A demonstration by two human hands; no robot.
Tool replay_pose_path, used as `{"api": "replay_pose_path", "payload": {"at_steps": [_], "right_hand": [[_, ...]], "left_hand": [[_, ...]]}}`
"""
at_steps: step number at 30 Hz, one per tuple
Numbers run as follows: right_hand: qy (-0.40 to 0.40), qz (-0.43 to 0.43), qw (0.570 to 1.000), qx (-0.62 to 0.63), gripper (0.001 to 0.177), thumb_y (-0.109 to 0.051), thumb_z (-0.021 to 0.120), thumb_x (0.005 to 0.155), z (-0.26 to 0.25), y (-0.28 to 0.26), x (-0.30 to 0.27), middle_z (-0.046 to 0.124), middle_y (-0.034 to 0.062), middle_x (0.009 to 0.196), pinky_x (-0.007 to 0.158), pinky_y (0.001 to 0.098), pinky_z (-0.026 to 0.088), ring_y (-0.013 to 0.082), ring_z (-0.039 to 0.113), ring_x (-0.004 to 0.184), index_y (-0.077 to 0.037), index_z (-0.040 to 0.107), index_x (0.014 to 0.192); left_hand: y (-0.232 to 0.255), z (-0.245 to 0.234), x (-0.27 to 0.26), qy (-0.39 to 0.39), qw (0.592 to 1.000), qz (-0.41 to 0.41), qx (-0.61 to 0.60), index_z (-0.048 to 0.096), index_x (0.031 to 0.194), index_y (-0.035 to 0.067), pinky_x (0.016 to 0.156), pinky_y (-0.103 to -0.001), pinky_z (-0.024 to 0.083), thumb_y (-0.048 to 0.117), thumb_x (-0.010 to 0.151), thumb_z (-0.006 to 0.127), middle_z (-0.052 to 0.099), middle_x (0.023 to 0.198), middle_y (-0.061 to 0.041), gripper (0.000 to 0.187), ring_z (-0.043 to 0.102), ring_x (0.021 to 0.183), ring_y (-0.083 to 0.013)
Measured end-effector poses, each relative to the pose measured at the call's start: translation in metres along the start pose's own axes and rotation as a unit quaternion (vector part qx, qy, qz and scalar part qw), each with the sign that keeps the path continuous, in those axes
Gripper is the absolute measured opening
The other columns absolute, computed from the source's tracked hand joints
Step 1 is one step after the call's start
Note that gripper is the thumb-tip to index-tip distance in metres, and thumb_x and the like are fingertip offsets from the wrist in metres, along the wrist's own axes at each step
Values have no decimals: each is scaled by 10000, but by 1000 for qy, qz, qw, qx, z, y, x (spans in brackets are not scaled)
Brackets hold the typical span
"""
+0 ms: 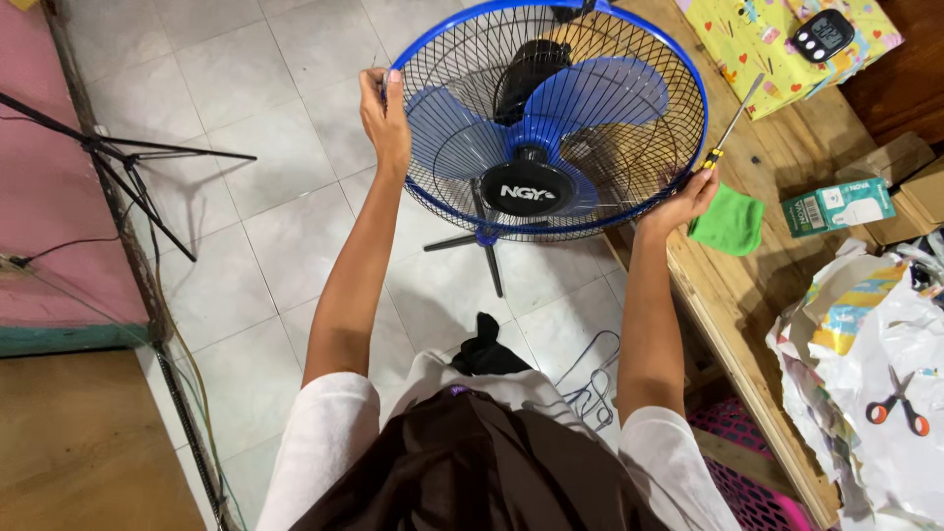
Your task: The person uses a screwdriver to loosen and remove the front grille of a blue standing electric fan. They then place the grille on a nearby table and begin to unscrew the central nut holding the fan blades.
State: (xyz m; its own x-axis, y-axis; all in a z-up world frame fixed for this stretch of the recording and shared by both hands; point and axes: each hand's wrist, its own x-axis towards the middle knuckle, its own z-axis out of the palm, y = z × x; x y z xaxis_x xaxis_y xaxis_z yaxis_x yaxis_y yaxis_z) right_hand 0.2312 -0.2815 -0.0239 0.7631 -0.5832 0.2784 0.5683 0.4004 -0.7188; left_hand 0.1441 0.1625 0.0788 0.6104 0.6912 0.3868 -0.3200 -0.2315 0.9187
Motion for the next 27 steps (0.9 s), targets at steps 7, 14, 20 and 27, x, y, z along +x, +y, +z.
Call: {"api": "replay_pose_path", "payload": {"at_steps": [7, 14, 20, 27], "right_hand": [[21, 3, 1000, 17, 297, -271, 573, 1086, 6, 28, 9, 586, 4, 915, 747, 319, 492, 125, 528, 828, 8, 610, 1183], [60, 37, 997, 13, 285, -289, 596, 1067, 48, 67, 2, 487, -42, 814, 654, 292, 424, 98, 462, 745, -39, 649, 1194], [54, 28, 998, 17, 282, -282, 593, 1084, 80, 89, 16, 523, -28, 852, 696, 296, 440, 106, 483, 782, -21, 623, 1187], [38, -31, 995, -91, 319, -262, 562, 1109, 87, 87, 31, 525, -28, 892, 728, 277, 417, 92, 468, 811, 12, 611, 1265]], "left_hand": [[-11, 2, 29, -12, 999, 36, -12, 557, 969, 37, 697, -282, 393, 320, 1062, 601, 540, 836, -1, 301, 435, 771, -98], [-30, -7, 85, -9, 1000, 26, -9, 569, 963, 30, 688, -278, 381, 311, 1054, 612, 522, 830, 2, 298, 417, 761, -99], [-46, -7, 113, 1, 1000, 21, -15, 578, 994, 23, 728, -274, 418, 309, 1065, 590, 558, 862, -10, 295, 442, 789, -97], [-43, 10, 121, 15, 1000, 14, 22, 557, 1153, 12, 851, -313, 431, 328, 1078, 548, 614, 1031, -95, 325, 525, 944, -172]]}}
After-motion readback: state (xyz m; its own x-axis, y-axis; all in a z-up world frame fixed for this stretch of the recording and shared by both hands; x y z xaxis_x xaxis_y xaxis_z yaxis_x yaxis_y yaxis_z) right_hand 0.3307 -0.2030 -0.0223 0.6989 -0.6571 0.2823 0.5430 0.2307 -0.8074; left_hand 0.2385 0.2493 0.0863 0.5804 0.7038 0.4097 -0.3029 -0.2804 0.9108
